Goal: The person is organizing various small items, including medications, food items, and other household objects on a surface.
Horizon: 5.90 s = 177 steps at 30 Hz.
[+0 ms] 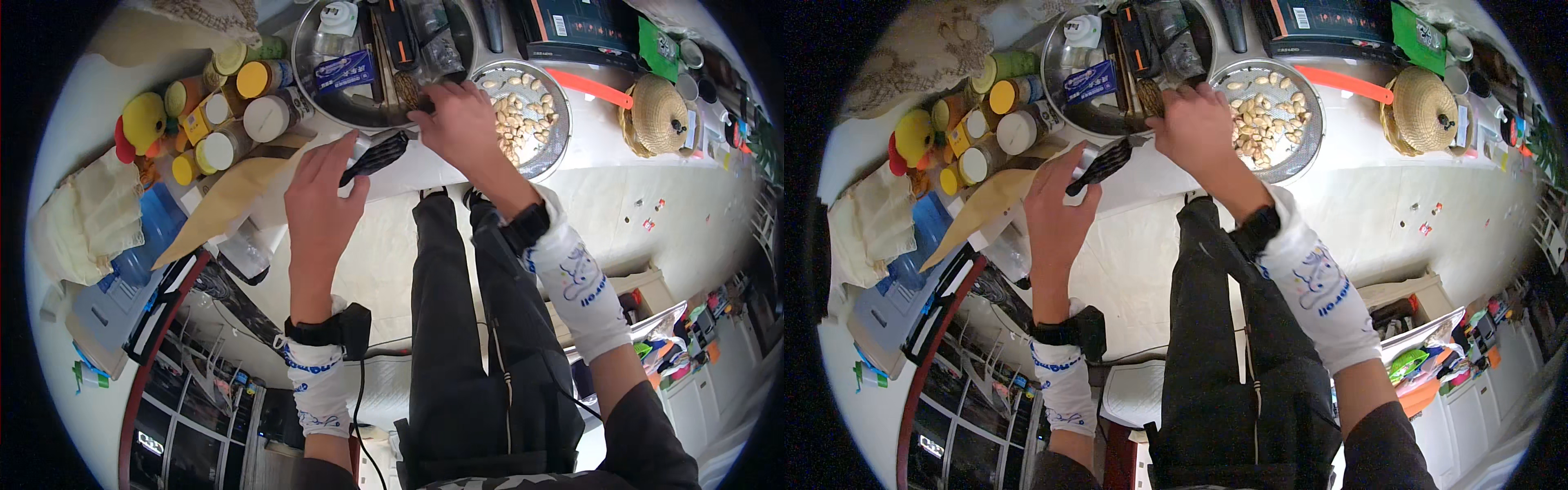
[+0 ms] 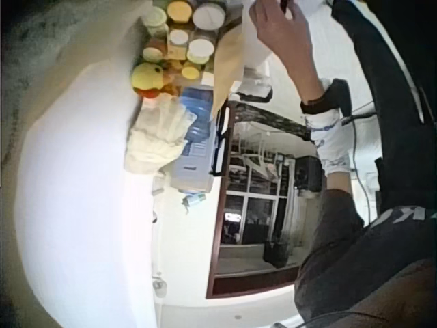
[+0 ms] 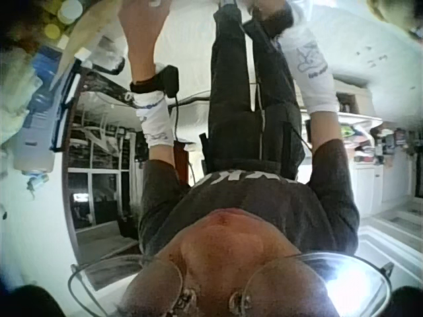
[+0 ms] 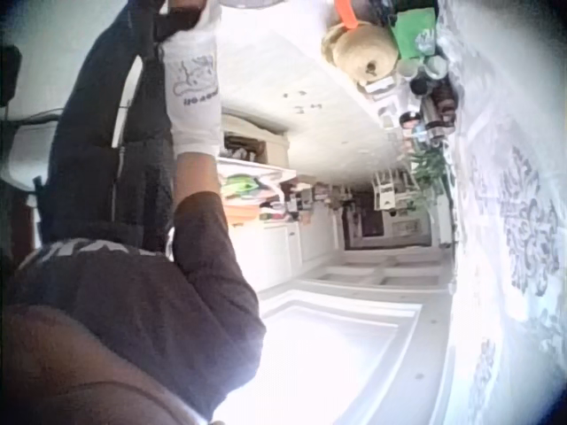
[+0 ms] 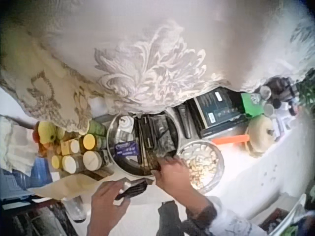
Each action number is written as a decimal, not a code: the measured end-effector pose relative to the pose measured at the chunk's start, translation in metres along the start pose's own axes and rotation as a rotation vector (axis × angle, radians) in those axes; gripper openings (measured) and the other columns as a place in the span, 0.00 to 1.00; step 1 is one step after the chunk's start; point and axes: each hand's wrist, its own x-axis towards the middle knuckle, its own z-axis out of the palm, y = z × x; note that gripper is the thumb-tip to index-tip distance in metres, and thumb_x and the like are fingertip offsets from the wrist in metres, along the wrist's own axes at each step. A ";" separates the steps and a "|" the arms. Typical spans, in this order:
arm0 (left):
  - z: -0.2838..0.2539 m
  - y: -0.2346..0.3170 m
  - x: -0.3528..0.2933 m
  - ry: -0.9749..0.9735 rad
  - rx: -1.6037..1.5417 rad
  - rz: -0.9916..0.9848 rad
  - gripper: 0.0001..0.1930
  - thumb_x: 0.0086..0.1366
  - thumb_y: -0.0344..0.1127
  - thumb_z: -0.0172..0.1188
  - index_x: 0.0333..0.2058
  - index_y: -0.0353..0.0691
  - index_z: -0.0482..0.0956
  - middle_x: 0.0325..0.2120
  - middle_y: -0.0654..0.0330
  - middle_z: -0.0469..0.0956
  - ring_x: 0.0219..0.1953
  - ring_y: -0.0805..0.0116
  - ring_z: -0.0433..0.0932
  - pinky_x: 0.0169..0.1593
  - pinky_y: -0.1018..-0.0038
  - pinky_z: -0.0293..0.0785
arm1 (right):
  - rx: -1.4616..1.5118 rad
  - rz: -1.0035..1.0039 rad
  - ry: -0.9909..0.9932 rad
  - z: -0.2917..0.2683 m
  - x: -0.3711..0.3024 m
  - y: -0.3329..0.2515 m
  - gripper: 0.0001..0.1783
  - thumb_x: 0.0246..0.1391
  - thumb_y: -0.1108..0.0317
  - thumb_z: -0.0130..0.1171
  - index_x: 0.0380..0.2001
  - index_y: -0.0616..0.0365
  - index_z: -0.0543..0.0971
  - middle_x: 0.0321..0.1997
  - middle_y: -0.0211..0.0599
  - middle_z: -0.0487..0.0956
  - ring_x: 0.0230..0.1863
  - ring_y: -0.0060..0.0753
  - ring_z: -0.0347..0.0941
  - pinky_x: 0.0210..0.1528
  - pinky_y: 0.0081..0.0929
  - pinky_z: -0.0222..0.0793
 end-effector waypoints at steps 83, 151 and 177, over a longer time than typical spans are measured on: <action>0.087 -0.013 0.074 0.004 -0.115 -0.027 0.21 0.54 0.30 0.67 0.49 0.38 0.80 0.44 0.48 0.81 0.46 0.48 0.79 0.52 0.63 0.75 | -0.203 0.058 0.009 -0.136 -0.059 0.089 0.06 0.47 0.75 0.54 0.25 0.59 0.81 0.23 0.47 0.80 0.26 0.54 0.76 0.36 0.45 0.73; 0.134 0.137 -0.031 -0.301 -1.249 -0.620 0.09 0.64 0.21 0.62 0.43 0.26 0.80 0.34 0.52 0.83 0.32 0.68 0.83 0.39 0.72 0.84 | 1.213 0.481 0.110 -0.141 -0.088 0.071 0.37 0.56 0.83 0.59 0.66 0.57 0.57 0.43 0.43 0.81 0.39 0.23 0.79 0.41 0.19 0.74; 0.098 0.049 -0.078 -0.220 -1.073 -0.642 0.11 0.64 0.22 0.62 0.45 0.28 0.80 0.37 0.55 0.82 0.41 0.69 0.83 0.48 0.74 0.81 | 0.778 0.177 -0.118 -0.090 -0.013 0.012 0.07 0.54 0.79 0.64 0.37 0.62 0.82 0.36 0.34 0.83 0.37 0.24 0.79 0.41 0.22 0.75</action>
